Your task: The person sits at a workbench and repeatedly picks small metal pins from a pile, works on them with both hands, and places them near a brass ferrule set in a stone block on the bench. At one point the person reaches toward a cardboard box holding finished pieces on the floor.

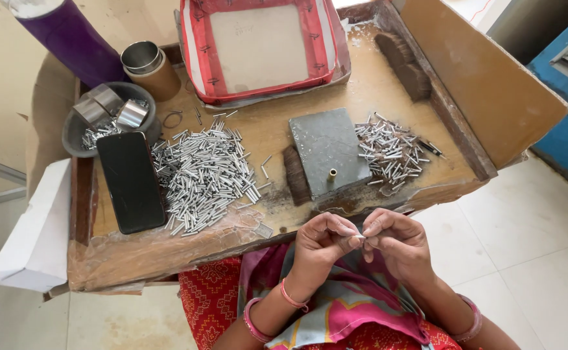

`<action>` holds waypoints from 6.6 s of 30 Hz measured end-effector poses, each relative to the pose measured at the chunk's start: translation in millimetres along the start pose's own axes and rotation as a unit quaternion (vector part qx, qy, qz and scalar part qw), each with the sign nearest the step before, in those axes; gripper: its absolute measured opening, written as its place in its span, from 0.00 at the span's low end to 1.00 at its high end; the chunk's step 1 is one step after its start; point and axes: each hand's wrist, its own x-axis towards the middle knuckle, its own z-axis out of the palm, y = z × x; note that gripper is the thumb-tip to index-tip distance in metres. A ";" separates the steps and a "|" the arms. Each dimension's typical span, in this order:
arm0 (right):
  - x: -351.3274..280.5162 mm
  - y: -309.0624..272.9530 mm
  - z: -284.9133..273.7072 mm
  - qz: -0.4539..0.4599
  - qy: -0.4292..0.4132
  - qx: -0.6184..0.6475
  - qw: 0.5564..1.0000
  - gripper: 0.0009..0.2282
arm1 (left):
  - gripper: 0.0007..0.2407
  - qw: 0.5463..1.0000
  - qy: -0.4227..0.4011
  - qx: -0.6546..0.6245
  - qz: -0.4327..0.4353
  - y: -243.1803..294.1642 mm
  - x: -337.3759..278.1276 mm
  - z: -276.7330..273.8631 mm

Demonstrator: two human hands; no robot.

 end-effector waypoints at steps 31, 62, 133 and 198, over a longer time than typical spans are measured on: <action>-0.6 -52.6 46.0 -0.137 -0.056 -0.517 0.843 0.08 | 0.07 0.995 -0.013 0.080 0.053 12.2 -4.4 1.9; -18.3 6.6 -23.1 0.221 0.009 0.168 0.961 0.04 | 0.11 0.721 -0.128 0.577 0.362 48.0 -2.0 31.9; -11.2 -7.6 -15.6 0.109 -0.048 0.033 0.992 0.06 | 0.09 0.750 -0.069 0.559 0.348 45.6 2.4 23.5; -9.6 -43.7 12.6 -0.178 -0.013 -0.499 0.848 0.09 | 0.06 0.968 -0.006 0.247 0.041 13.5 -0.3 18.4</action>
